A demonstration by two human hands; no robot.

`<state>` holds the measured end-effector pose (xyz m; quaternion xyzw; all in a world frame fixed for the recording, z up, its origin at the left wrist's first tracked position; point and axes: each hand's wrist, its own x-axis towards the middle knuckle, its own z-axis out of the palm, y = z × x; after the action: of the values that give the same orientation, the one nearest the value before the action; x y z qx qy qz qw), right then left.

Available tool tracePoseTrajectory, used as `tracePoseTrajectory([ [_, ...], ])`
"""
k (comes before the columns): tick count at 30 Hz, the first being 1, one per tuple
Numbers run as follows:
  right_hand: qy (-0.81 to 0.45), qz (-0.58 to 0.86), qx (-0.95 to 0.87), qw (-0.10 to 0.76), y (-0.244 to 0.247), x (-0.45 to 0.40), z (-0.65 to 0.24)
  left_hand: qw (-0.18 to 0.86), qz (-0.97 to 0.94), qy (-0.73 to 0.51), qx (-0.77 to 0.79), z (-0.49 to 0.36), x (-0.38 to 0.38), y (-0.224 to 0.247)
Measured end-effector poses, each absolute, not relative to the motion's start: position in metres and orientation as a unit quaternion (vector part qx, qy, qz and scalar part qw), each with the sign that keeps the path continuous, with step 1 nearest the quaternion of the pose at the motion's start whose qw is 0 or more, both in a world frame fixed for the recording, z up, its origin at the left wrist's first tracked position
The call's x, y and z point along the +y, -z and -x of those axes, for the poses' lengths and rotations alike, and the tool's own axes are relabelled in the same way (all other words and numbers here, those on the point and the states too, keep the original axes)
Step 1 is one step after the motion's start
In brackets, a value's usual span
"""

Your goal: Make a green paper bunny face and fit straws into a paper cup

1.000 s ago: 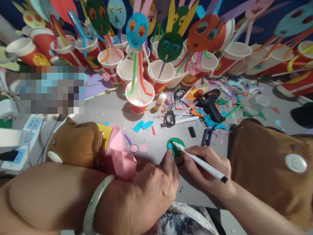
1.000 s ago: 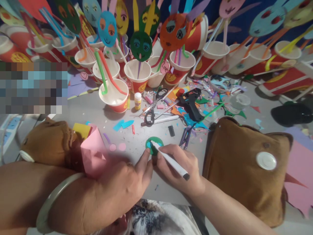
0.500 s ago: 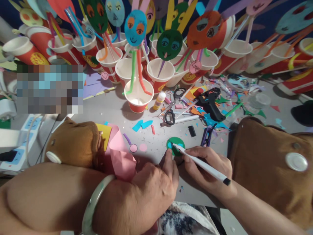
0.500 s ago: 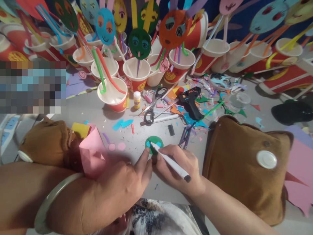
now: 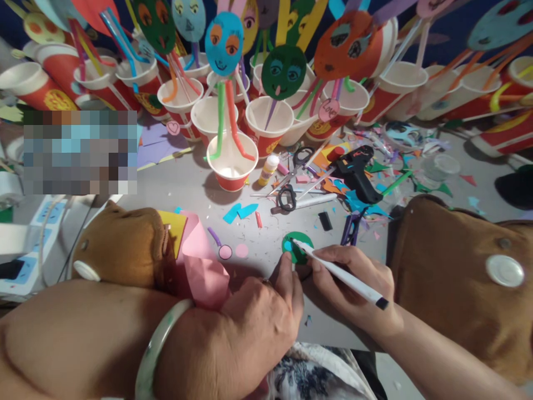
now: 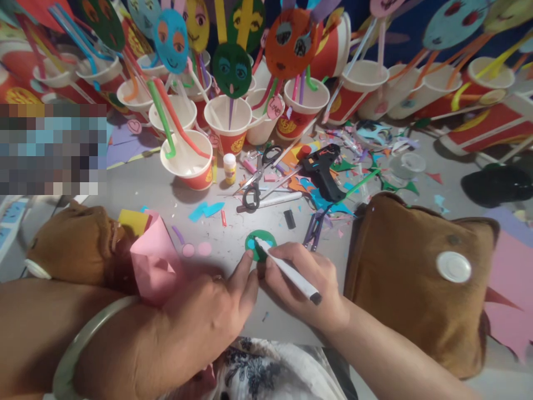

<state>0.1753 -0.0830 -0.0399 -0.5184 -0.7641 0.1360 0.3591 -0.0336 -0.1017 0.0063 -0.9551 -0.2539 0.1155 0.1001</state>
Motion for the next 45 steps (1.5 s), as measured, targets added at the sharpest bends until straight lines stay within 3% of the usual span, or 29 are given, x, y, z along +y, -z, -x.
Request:
tracePoseTrajectory([
  [45,-0.133,0.502,-0.777,0.356,0.037,-0.082,-0.176,0.103,0.954,-0.113,-0.258,0.028,-0.108,0.011],
])
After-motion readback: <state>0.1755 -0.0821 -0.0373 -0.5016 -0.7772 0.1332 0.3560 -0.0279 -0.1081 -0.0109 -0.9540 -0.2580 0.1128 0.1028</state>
